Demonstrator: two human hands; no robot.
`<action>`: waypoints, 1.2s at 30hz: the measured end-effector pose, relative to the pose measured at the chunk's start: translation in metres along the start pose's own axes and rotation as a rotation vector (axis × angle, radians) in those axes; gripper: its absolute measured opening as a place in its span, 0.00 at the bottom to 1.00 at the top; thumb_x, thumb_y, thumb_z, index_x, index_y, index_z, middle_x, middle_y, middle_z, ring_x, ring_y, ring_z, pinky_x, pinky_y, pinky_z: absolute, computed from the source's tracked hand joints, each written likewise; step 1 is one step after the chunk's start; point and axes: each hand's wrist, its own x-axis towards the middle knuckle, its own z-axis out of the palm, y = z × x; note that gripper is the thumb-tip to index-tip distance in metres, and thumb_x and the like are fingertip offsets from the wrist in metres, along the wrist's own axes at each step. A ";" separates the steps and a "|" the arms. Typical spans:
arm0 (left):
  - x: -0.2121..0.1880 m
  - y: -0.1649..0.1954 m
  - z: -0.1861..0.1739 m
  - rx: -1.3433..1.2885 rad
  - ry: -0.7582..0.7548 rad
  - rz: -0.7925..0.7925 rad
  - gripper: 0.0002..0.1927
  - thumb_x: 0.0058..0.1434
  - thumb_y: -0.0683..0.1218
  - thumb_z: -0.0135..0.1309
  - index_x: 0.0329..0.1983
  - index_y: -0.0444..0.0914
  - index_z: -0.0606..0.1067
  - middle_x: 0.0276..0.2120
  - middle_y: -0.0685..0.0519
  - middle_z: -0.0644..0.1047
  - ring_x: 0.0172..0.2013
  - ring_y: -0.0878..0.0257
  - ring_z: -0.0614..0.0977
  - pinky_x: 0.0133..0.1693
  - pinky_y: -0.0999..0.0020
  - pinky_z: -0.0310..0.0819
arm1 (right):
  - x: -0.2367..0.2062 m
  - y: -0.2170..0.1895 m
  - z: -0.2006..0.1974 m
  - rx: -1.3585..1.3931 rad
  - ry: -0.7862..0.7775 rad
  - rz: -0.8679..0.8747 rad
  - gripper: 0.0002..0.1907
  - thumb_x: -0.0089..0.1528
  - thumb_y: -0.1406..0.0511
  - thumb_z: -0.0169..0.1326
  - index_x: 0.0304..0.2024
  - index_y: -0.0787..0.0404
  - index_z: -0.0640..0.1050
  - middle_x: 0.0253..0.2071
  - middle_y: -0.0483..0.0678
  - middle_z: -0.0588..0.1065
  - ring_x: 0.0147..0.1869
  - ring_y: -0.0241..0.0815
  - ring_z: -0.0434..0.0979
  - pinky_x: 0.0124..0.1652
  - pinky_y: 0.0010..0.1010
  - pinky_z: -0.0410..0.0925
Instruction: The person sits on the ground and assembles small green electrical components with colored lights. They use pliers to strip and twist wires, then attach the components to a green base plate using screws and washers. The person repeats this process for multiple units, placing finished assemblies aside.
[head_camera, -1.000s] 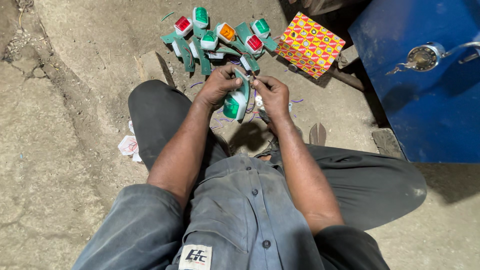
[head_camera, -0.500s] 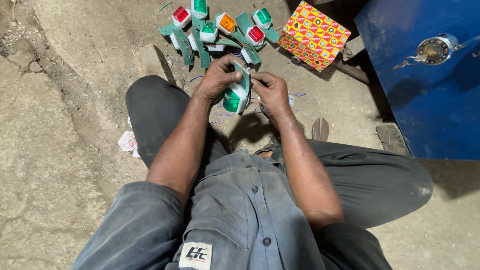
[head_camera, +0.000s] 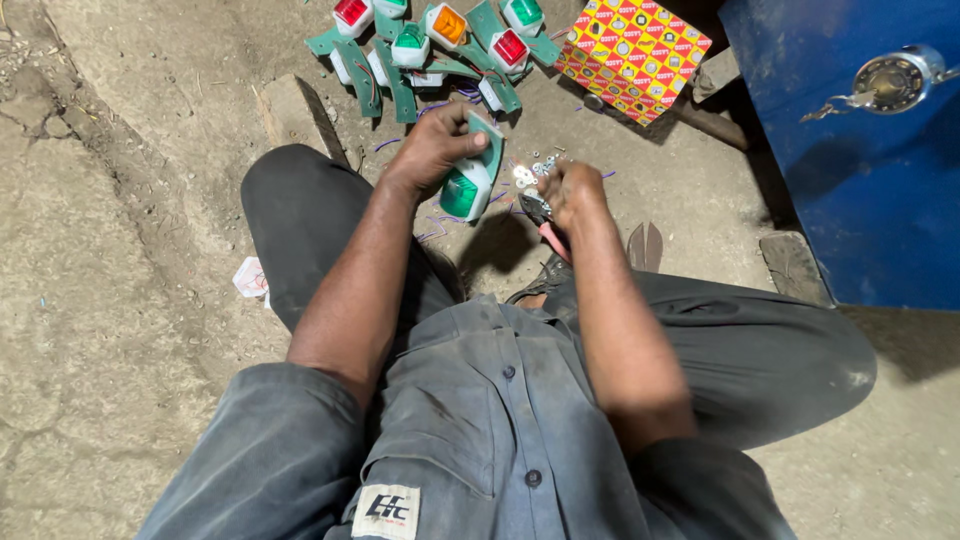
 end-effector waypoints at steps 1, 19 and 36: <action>0.001 -0.003 0.001 0.027 0.008 -0.030 0.13 0.61 0.45 0.66 0.46 0.37 0.77 0.37 0.55 0.81 0.37 0.67 0.81 0.42 0.70 0.79 | 0.005 0.004 -0.002 -0.012 -0.021 0.107 0.11 0.69 0.68 0.44 0.47 0.70 0.74 0.41 0.57 0.76 0.38 0.44 0.77 0.34 0.30 0.70; 0.001 -0.012 0.012 0.038 -0.106 -0.062 0.16 0.57 0.49 0.69 0.44 0.38 0.79 0.37 0.59 0.81 0.38 0.70 0.81 0.43 0.72 0.77 | -0.045 0.009 0.038 0.117 -0.248 -0.396 0.09 0.61 0.71 0.63 0.44 0.69 0.82 0.40 0.49 0.81 0.42 0.36 0.81 0.44 0.25 0.74; 0.009 -0.010 0.008 0.456 0.055 0.017 0.25 0.52 0.46 0.73 0.50 0.35 0.76 0.41 0.51 0.81 0.44 0.62 0.81 0.47 0.65 0.77 | -0.080 -0.019 0.042 0.058 -0.414 -0.184 0.09 0.64 0.70 0.57 0.47 0.66 0.80 0.42 0.48 0.81 0.44 0.37 0.82 0.45 0.31 0.75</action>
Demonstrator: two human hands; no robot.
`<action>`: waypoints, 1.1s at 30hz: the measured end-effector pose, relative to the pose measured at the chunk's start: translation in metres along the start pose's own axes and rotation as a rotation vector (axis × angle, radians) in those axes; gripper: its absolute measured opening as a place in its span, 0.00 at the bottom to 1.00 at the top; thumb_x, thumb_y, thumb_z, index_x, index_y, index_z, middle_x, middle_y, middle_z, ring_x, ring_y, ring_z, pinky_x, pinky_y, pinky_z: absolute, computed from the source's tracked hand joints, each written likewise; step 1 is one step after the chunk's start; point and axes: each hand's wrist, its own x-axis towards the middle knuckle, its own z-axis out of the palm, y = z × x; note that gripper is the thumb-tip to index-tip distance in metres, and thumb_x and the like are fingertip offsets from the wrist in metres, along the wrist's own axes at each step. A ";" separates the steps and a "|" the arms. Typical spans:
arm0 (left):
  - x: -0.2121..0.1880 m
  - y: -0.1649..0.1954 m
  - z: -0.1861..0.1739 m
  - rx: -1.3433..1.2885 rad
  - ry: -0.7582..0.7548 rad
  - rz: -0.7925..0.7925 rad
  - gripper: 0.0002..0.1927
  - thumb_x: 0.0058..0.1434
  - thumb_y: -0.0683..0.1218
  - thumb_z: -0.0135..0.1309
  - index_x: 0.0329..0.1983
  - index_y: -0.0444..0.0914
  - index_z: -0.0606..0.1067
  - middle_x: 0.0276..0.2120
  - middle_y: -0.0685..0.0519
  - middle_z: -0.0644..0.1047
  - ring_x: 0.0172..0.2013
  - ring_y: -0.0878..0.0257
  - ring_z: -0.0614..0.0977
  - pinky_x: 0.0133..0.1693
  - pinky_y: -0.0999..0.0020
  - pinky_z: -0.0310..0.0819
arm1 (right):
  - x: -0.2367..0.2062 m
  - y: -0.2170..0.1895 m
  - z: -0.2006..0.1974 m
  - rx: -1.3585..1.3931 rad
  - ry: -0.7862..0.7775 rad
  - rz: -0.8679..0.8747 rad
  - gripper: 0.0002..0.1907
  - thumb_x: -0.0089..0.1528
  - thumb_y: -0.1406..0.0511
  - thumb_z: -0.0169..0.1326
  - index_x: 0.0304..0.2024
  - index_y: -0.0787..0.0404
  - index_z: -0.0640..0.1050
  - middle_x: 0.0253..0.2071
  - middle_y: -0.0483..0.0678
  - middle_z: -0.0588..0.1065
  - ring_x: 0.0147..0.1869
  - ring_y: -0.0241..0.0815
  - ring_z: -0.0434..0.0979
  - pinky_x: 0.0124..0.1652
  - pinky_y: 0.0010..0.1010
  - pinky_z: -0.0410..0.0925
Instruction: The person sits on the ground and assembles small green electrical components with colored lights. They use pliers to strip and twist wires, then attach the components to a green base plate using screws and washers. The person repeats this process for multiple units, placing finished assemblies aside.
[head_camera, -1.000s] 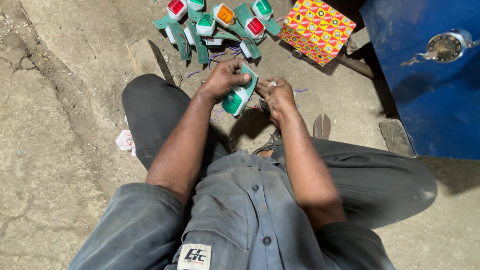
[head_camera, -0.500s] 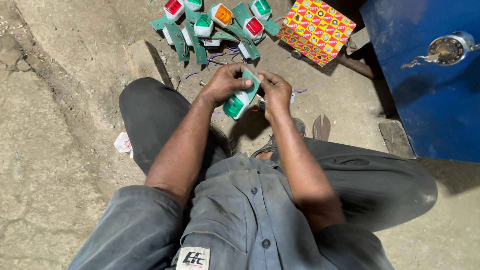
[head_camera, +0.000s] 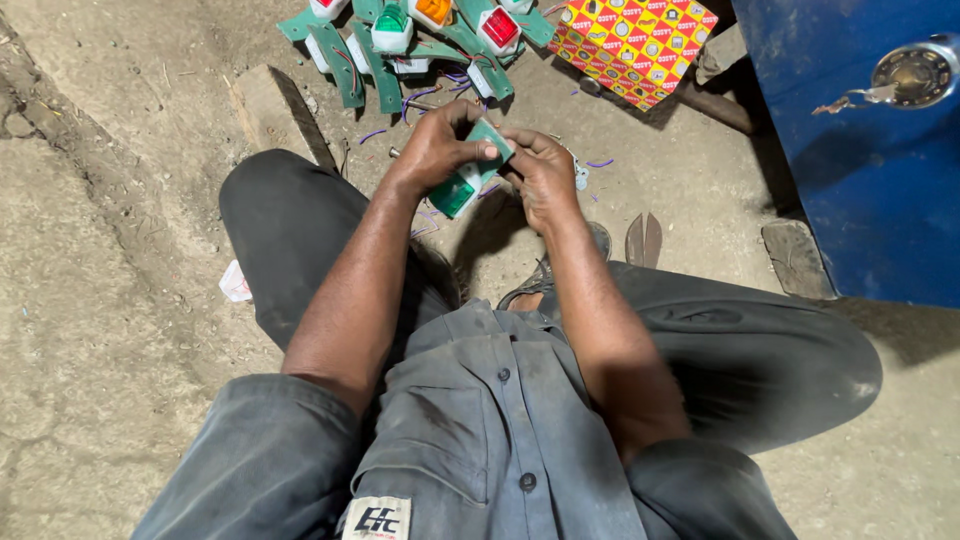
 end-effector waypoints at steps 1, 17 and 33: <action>-0.001 -0.001 0.000 0.028 0.003 0.054 0.25 0.53 0.45 0.72 0.51 0.34 0.76 0.43 0.50 0.81 0.46 0.61 0.81 0.49 0.64 0.77 | -0.001 -0.001 -0.001 -0.004 -0.024 0.039 0.09 0.65 0.69 0.56 0.47 0.65 0.80 0.43 0.47 0.81 0.46 0.37 0.82 0.47 0.31 0.75; -0.002 -0.007 0.026 -0.239 -0.084 -0.188 0.12 0.61 0.42 0.62 0.47 0.37 0.76 0.37 0.55 0.82 0.37 0.66 0.82 0.40 0.67 0.79 | 0.041 0.077 -0.207 -1.143 0.591 0.113 0.08 0.56 0.72 0.58 0.38 0.60 0.82 0.33 0.56 0.81 0.34 0.49 0.82 0.33 0.38 0.72; -0.009 -0.009 0.020 -0.832 -0.281 -0.026 0.18 0.67 0.49 0.65 0.52 0.36 0.73 0.42 0.55 0.79 0.41 0.67 0.81 0.46 0.70 0.77 | 0.032 0.091 -0.192 -1.581 0.378 -0.286 0.09 0.55 0.65 0.63 0.36 0.62 0.82 0.36 0.60 0.80 0.40 0.61 0.80 0.41 0.48 0.72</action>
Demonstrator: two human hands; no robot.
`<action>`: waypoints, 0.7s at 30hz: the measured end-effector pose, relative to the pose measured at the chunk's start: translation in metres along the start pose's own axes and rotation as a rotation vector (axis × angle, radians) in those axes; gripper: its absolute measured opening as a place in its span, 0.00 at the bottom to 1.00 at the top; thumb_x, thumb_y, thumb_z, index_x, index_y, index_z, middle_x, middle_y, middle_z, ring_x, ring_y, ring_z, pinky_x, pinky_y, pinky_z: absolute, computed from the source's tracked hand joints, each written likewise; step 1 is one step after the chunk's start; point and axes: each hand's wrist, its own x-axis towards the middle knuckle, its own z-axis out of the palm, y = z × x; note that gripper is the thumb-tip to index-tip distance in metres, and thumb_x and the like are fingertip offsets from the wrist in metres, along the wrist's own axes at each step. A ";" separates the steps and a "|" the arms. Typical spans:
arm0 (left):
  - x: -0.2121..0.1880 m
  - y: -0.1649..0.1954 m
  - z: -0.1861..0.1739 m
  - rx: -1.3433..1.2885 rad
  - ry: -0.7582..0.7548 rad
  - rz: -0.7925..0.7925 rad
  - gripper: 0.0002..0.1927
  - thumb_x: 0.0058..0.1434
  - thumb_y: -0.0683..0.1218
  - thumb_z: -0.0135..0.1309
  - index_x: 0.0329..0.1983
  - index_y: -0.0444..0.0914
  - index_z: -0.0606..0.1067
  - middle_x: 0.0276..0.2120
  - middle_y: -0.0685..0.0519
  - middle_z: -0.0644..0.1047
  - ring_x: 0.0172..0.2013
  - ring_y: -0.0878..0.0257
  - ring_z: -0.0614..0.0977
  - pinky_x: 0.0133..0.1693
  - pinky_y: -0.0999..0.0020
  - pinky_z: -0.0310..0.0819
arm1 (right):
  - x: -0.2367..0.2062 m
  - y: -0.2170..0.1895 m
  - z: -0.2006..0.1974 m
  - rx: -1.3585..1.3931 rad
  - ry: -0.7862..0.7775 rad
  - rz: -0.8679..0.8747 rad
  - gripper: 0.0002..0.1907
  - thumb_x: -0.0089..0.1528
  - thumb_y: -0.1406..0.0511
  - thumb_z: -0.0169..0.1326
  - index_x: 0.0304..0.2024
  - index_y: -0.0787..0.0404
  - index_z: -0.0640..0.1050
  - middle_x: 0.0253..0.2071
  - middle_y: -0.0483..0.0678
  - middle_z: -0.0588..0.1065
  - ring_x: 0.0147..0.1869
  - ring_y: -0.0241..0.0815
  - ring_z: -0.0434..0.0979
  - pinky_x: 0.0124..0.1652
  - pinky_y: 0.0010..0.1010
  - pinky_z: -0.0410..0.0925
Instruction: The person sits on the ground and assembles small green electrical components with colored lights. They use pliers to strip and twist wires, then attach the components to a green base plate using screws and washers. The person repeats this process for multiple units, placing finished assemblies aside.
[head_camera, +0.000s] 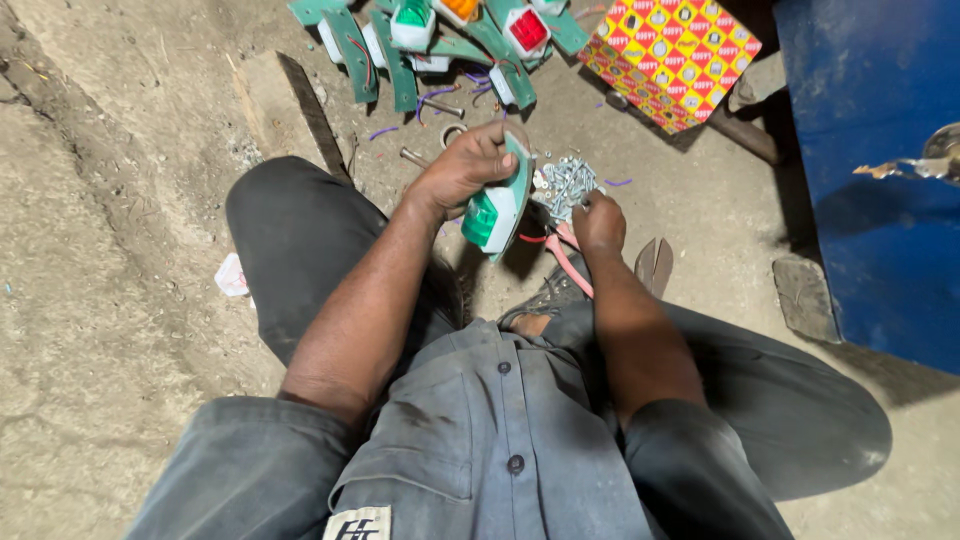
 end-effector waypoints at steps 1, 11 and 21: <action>0.000 0.000 0.000 -0.012 0.007 -0.014 0.19 0.66 0.50 0.65 0.52 0.36 0.73 0.41 0.55 0.79 0.41 0.67 0.81 0.46 0.69 0.77 | 0.003 -0.004 -0.002 0.021 0.020 0.037 0.08 0.54 0.65 0.63 0.35 0.62 0.82 0.36 0.60 0.80 0.40 0.60 0.80 0.41 0.46 0.73; 0.004 0.002 -0.005 -0.094 -0.050 -0.039 0.24 0.61 0.54 0.67 0.52 0.36 0.74 0.41 0.53 0.80 0.40 0.61 0.84 0.43 0.64 0.80 | 0.044 -0.131 -0.116 1.111 -0.069 -0.030 0.08 0.59 0.74 0.61 0.40 0.67 0.77 0.35 0.48 0.80 0.36 0.35 0.82 0.38 0.25 0.76; 0.008 0.007 -0.001 -0.080 -0.050 0.008 0.22 0.60 0.54 0.67 0.50 0.37 0.75 0.41 0.50 0.82 0.40 0.59 0.84 0.44 0.65 0.80 | 0.007 -0.188 -0.177 1.036 -0.279 -0.247 0.10 0.62 0.75 0.63 0.46 0.69 0.79 0.40 0.47 0.80 0.43 0.31 0.80 0.43 0.23 0.74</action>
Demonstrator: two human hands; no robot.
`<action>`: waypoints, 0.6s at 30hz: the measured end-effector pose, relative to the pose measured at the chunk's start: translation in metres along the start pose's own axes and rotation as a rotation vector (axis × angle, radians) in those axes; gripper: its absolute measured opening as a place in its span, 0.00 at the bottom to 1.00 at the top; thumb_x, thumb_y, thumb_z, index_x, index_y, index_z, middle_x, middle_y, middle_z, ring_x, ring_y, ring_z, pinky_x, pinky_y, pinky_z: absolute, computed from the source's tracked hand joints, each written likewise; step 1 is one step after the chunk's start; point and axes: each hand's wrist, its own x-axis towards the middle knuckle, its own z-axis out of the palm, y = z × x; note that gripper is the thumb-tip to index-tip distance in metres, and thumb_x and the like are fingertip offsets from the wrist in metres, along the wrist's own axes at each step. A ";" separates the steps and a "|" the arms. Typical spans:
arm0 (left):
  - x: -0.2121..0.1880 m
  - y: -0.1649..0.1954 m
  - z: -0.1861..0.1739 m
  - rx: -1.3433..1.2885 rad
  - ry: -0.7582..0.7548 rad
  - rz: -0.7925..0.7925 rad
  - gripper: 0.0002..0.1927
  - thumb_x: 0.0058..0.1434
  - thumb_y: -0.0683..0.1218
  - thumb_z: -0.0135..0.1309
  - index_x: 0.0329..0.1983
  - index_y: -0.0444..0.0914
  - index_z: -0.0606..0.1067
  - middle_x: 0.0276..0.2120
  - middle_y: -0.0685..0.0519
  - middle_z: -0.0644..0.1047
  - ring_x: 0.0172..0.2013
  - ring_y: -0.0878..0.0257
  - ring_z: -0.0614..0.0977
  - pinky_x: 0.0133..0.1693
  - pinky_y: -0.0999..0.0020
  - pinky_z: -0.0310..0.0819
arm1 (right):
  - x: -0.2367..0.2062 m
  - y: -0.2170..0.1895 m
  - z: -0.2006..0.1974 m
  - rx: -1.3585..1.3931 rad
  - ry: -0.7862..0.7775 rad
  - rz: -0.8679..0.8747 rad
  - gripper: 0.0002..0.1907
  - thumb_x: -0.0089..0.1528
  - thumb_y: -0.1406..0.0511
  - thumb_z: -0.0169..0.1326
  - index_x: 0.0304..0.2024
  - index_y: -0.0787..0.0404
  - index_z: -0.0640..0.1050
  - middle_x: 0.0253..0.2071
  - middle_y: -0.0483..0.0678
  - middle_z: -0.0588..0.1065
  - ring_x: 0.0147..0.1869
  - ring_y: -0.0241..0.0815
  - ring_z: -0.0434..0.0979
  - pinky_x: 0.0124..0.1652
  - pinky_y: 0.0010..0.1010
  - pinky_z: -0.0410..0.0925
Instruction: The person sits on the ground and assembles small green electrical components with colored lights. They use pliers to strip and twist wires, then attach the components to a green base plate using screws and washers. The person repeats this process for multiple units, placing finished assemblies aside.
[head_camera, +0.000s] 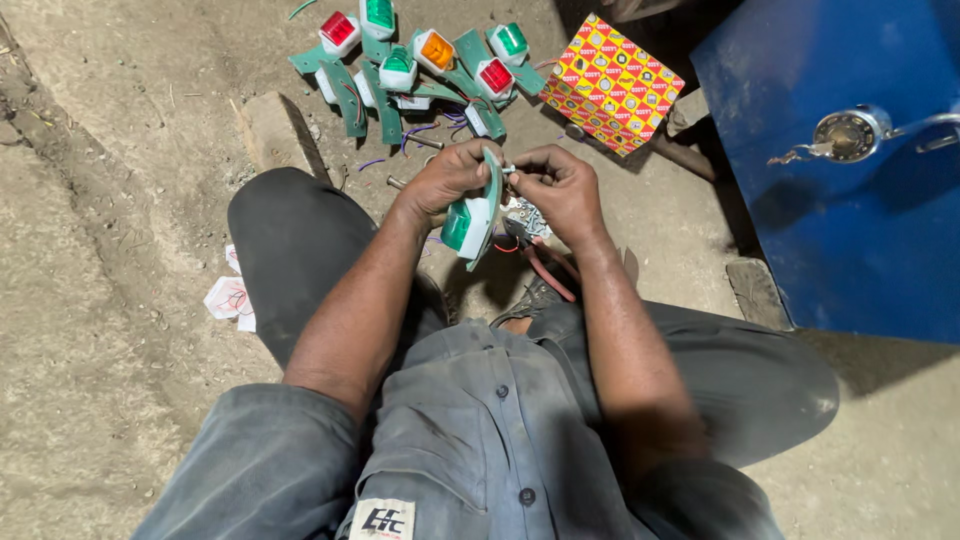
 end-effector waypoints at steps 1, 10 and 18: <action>-0.001 0.001 0.001 0.015 -0.016 -0.005 0.22 0.60 0.54 0.67 0.50 0.37 0.76 0.41 0.51 0.82 0.40 0.60 0.85 0.43 0.65 0.80 | 0.001 0.000 -0.001 -0.003 -0.026 0.008 0.10 0.62 0.75 0.62 0.46 0.69 0.79 0.41 0.47 0.81 0.43 0.32 0.80 0.43 0.23 0.75; -0.005 0.004 0.001 0.004 -0.057 -0.011 0.22 0.60 0.53 0.68 0.49 0.37 0.76 0.40 0.52 0.81 0.41 0.60 0.85 0.44 0.65 0.80 | 0.002 -0.003 -0.004 0.097 -0.133 0.096 0.10 0.62 0.75 0.62 0.45 0.71 0.78 0.40 0.51 0.81 0.42 0.37 0.83 0.44 0.29 0.78; -0.001 0.000 -0.002 0.041 -0.034 0.007 0.20 0.61 0.50 0.69 0.49 0.37 0.77 0.41 0.54 0.81 0.42 0.64 0.83 0.46 0.66 0.79 | 0.001 -0.005 -0.006 0.037 -0.131 0.096 0.09 0.63 0.73 0.60 0.47 0.69 0.80 0.39 0.49 0.81 0.41 0.35 0.82 0.43 0.27 0.77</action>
